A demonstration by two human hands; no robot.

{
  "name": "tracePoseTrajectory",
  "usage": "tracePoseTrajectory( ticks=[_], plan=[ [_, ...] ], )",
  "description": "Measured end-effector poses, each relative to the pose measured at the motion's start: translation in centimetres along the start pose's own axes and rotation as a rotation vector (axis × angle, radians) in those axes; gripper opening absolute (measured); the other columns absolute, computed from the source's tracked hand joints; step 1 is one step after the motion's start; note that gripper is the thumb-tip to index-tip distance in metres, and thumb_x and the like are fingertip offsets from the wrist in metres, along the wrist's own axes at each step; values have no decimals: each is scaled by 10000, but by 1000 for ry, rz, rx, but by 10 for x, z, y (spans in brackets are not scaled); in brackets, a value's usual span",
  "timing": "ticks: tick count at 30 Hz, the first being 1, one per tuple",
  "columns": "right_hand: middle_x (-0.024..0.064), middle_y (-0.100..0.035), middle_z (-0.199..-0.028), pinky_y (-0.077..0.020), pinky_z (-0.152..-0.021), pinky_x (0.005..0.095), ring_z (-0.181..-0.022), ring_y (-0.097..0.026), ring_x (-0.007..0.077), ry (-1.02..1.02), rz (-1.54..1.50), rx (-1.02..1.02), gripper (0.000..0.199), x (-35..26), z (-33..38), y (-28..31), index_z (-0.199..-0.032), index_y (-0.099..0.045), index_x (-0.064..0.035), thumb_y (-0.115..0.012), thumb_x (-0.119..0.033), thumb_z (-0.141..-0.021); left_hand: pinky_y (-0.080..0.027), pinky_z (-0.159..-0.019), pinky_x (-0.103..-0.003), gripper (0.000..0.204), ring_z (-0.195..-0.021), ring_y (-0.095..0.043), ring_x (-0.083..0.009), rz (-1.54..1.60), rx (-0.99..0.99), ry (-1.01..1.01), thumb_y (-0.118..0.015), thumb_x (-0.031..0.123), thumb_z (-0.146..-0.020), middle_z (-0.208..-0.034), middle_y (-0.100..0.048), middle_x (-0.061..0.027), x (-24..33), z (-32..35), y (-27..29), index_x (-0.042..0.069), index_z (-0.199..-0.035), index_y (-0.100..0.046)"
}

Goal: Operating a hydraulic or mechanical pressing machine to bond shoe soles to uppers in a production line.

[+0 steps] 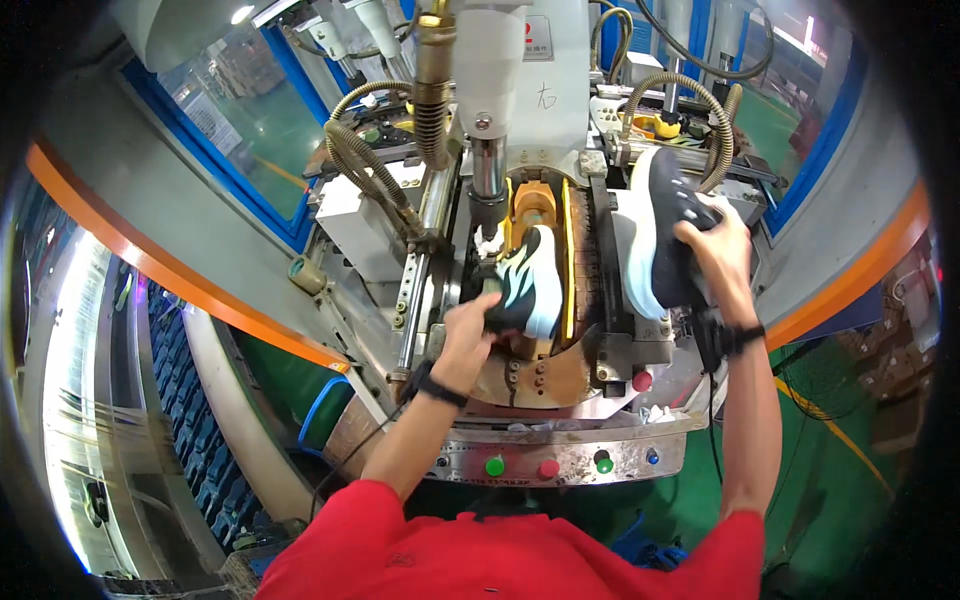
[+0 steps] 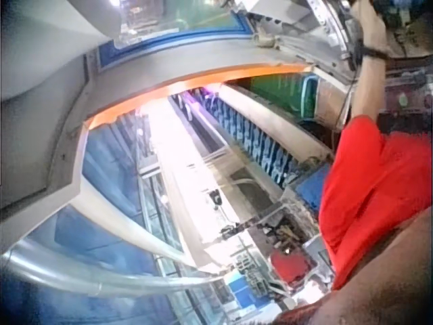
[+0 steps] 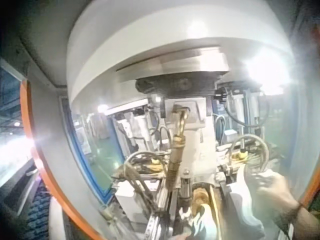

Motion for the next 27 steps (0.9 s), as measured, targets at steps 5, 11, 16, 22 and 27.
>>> tracePoseTrajectory(
  ticks=[5, 11, 16, 22, 27],
  plan=[
    [251, -663, -1037, -520, -845, 386, -977, -655, 362, -82, 286, -467, 684, -9, -40, -156, -1121, -602, 69, -788, -299, -576, -539, -653, -322, 213, -785, -650, -157, -99, 36, -7, -640, 116, -857, -917, -663, -61, 42, 140, 52, -6, -1031, -635],
    [258, -662, -1053, -534, -849, 422, -989, -649, 399, 159, 490, -319, 412, -43, -17, -259, -1028, -640, 6, -717, -188, -672, -496, -779, -253, 336, -869, -623, -139, -30, 195, -171, -630, 33, -817, -990, -657, -78, 76, 253, 151, -74, -1133, -593],
    [270, -664, -1028, -531, -853, 444, -973, -659, 398, 100, 474, -346, 524, -13, 10, -277, -1086, -559, 41, -745, -237, -683, -507, -793, -270, 332, -848, -644, -163, -38, 519, -481, -628, 55, -812, -992, -666, -96, 87, 332, 202, -87, -1110, -593],
    [265, -669, -980, -536, -832, 443, -938, -668, 392, 71, 508, -306, 428, 16, 16, -294, -1057, -528, 27, -697, -186, -727, -545, -727, -291, 266, -812, -669, -189, -32, 731, -564, -640, 113, -829, -939, -666, -92, 66, 379, 235, -56, -1032, -612],
    [240, -685, -874, -551, -761, 438, -847, -688, 380, 198, 562, -290, 341, 26, 17, -321, -1024, -503, 34, -648, -129, -761, -520, -606, -283, 282, -765, -663, -185, 101, 886, -506, -639, 227, -838, -899, -648, -76, 27, 391, 241, -17, -976, -606]
  ],
)
Point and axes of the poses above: each hand's wrist, its own z-axis away from the middle knuckle, its own y-axis out of the back of the hand, x = y × z, the point moved 7 cm from there along -z, towards the middle knuckle
